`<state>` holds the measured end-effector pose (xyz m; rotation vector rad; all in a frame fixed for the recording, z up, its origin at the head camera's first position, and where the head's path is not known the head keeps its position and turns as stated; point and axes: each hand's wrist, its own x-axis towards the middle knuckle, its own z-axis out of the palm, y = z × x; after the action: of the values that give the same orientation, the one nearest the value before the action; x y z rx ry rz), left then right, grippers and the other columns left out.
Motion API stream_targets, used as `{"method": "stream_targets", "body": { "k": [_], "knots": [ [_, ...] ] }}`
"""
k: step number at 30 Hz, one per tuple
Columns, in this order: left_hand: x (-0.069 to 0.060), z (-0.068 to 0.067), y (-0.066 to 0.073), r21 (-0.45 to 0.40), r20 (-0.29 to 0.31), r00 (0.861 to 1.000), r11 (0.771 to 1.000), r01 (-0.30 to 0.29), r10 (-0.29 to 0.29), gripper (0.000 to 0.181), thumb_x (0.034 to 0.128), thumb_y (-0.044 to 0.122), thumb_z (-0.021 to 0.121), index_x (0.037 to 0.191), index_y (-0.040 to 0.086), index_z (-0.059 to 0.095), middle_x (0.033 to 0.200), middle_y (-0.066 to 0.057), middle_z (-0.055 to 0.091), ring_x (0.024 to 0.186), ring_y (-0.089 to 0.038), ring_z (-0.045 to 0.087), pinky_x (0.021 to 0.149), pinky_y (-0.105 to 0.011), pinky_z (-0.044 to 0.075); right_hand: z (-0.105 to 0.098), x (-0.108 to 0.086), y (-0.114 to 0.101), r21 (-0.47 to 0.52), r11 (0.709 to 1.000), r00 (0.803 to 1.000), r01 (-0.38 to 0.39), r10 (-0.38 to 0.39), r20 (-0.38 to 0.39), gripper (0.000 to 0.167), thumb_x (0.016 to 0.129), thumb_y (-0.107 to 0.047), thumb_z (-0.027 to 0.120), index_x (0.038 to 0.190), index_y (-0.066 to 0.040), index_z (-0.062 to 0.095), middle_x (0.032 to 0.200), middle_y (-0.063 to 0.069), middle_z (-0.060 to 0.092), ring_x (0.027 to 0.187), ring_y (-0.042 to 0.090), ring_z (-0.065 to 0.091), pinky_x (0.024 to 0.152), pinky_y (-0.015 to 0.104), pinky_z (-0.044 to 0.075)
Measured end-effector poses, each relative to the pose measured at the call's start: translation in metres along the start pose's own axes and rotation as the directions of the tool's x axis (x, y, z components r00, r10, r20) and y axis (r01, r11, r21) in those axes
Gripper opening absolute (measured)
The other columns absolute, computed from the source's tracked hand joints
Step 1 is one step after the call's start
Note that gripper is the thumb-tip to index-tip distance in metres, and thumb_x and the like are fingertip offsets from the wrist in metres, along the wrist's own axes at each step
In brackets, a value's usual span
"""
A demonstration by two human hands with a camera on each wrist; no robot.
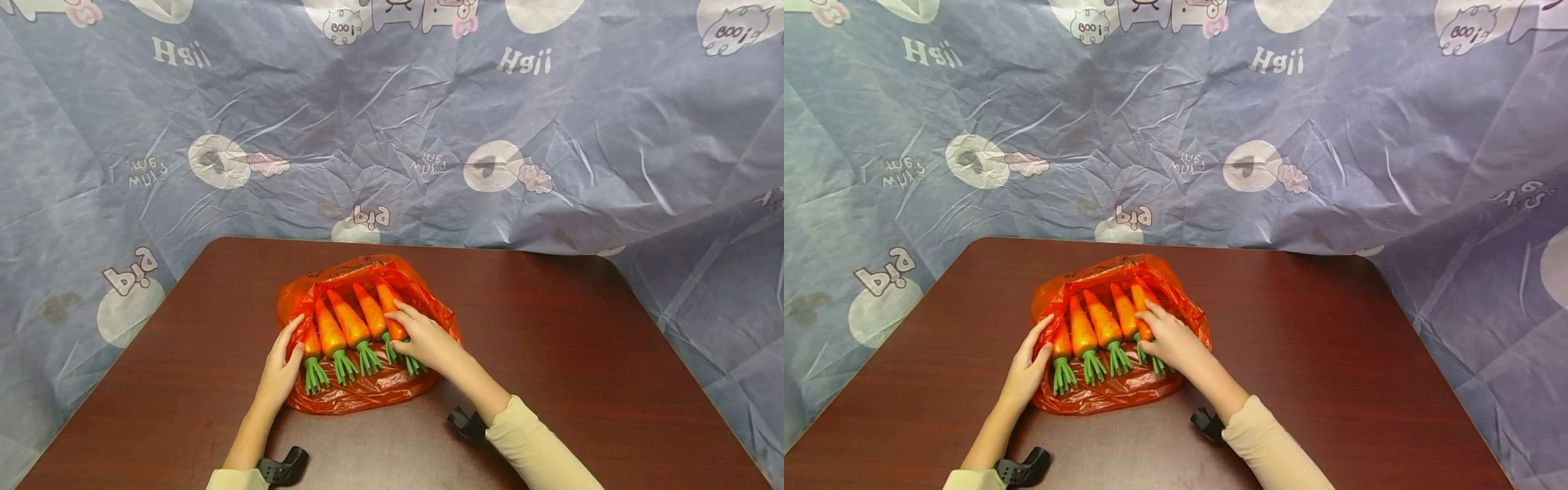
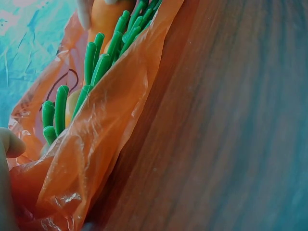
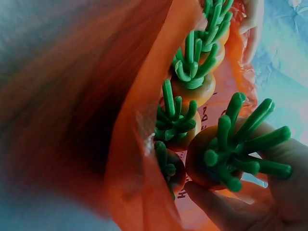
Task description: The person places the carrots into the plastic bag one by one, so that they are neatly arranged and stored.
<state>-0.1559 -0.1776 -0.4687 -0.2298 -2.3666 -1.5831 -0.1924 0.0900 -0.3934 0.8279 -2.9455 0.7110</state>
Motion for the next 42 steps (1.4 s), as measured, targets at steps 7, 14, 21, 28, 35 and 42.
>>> {"method": "stream_targets", "body": {
  "k": [7,14,21,28,35,42],
  "knots": [
    [0.001,0.0,-0.002,0.007,-0.004,1.0,1.0,-0.009,0.01,0.047,0.0923,0.006,0.044,0.138,0.017,0.038,0.142,-0.014,0.035,0.132,-0.03,0.029,0.106,-0.057,0.022,0.0,0.018,-0.002,-0.058,0.998,1.0,0.02,-0.019,0.018,0.049,0.08,-0.02,0.067,0.126,-0.009,0.053,0.142,0.016,0.038,0.119,0.035,0.048,0.095,0.048,0.043],
    [0.002,-0.001,-0.002,0.004,-0.009,1.0,1.0,-0.008,0.008,0.048,0.0925,0.005,0.044,0.138,0.019,0.038,0.143,-0.013,0.035,0.132,-0.03,0.029,0.106,-0.057,0.022,0.0,0.03,0.001,-0.139,0.99,0.999,-0.019,0.024,0.038,0.049,0.08,-0.022,0.067,0.126,-0.012,0.053,0.143,0.013,0.037,0.122,0.033,0.046,0.094,0.048,0.044],
    [0.001,-0.001,-0.001,0.007,-0.012,1.0,1.0,-0.001,0.002,0.049,0.0914,0.003,0.044,0.138,0.018,0.038,0.142,-0.013,0.036,0.132,-0.028,0.029,0.107,-0.055,0.023,0.007,0.033,0.008,-0.204,0.978,0.998,-0.049,0.058,0.04,0.049,0.08,-0.022,0.067,0.127,-0.014,0.053,0.144,0.01,0.037,0.123,0.029,0.046,0.084,0.05,0.049],
    [0.0,0.0,0.0,0.02,-0.007,1.0,1.0,0.008,-0.008,0.047,0.0923,0.005,0.043,0.138,0.017,0.038,0.143,-0.015,0.034,0.132,-0.033,0.029,0.105,-0.058,0.023,0.022,0.027,0.018,-0.261,0.965,0.999,-0.022,0.032,0.033,0.042,0.086,-0.023,0.056,0.126,-0.009,0.054,0.14,0.013,0.042,0.122,0.031,0.047,0.099,0.044,0.04],
    [0.0,0.001,-0.001,0.013,-0.006,1.0,1.0,0.01,-0.01,0.046,0.0926,0.005,0.044,0.137,0.016,0.038,0.142,-0.015,0.035,0.131,-0.032,0.03,0.105,-0.056,0.024,0.028,0.019,0.018,-0.182,0.978,0.991,-0.096,0.112,0.076,0.049,0.093,-0.034,0.042,0.136,-0.012,0.043,0.148,0.011,0.029,0.133,0.033,0.031,0.11,0.048,0.024],
    [0.0,0.001,0.0,0.008,-0.005,1.0,1.0,0.001,-0.001,0.049,0.0916,0.003,0.043,0.138,0.018,0.038,0.143,-0.013,0.035,0.132,-0.029,0.029,0.106,-0.056,0.023,0.024,0.009,0.013,-0.111,0.988,0.992,-0.107,0.114,0.06,0.052,0.094,-0.039,0.041,0.139,-0.014,0.038,0.15,0.01,0.025,0.136,0.031,0.026,0.111,0.051,0.019]
  ]
}}
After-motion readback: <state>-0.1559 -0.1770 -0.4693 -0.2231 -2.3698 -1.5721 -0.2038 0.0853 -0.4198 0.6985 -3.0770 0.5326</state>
